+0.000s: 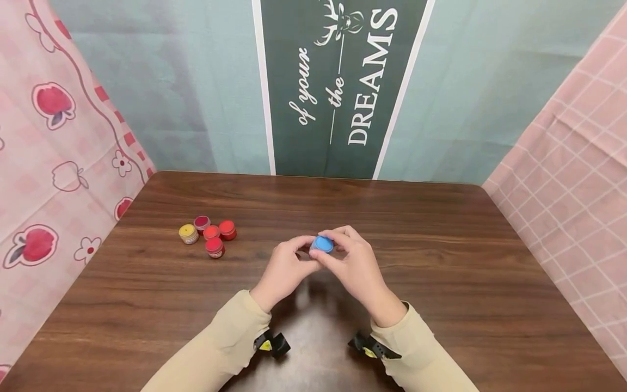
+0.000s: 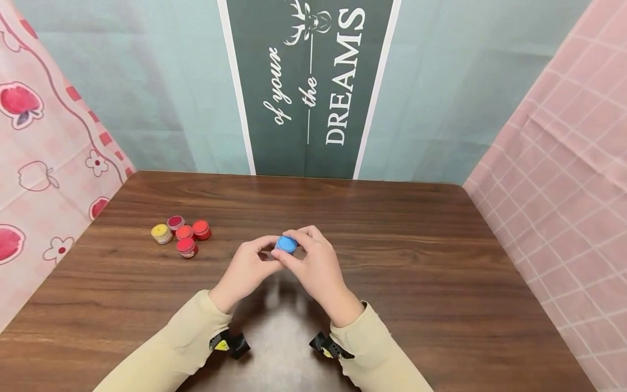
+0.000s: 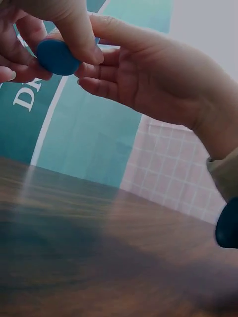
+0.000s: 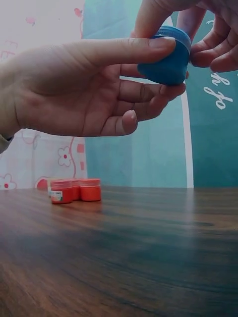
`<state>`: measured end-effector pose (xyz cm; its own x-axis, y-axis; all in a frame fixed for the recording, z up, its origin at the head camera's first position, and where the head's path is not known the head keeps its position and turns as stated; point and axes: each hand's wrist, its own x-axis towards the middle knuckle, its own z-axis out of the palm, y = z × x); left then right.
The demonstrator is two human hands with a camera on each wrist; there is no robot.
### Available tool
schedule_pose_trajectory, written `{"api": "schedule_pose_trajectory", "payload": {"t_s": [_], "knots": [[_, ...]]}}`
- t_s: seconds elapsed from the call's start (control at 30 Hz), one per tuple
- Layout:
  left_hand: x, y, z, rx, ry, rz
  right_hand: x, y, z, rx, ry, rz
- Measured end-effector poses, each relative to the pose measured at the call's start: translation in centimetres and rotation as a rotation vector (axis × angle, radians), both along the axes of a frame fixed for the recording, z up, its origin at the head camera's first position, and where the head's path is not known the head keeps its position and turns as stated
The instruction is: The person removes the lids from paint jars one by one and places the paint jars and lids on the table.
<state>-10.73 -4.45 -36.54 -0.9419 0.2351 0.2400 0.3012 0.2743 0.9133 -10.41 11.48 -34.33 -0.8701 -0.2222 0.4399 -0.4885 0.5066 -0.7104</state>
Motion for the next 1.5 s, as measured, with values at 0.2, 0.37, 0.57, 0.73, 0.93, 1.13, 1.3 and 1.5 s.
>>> {"api": "schedule_pose_trajectory", "payload": {"t_s": [0.2,0.37,0.57,0.73,0.93,1.13,1.3,1.5], "knots": [[0.7,0.1,-0.1,0.019,-0.068,-0.039,0.2,0.0,0.1,0.002,-0.029,0.009],[1.2,0.5,0.0,-0.015,-0.026,-0.01,0.3,0.2,0.0,0.051,-0.034,0.003],[1.4,0.7,0.1,-0.006,-0.035,0.028,0.4,0.1,-0.2,0.045,-0.016,-0.001],[1.4,0.7,-0.2,0.006,-0.023,0.051,0.6,-0.1,-0.3,0.025,-0.041,-0.006],[1.3,0.5,-0.7,0.041,-0.041,0.054,0.6,-0.2,-0.4,-0.003,-0.05,-0.014],[1.2,0.1,-0.6,0.072,-0.03,0.027,0.4,-0.3,-0.4,-0.023,-0.037,-0.001],[0.9,-0.1,-0.6,0.078,-0.019,-0.019,0.3,-0.3,-0.3,-0.047,-0.006,-0.003],[0.7,-0.3,-0.3,0.08,-0.03,-0.045,0.2,-0.4,-0.2,-0.065,0.011,0.01]]}}
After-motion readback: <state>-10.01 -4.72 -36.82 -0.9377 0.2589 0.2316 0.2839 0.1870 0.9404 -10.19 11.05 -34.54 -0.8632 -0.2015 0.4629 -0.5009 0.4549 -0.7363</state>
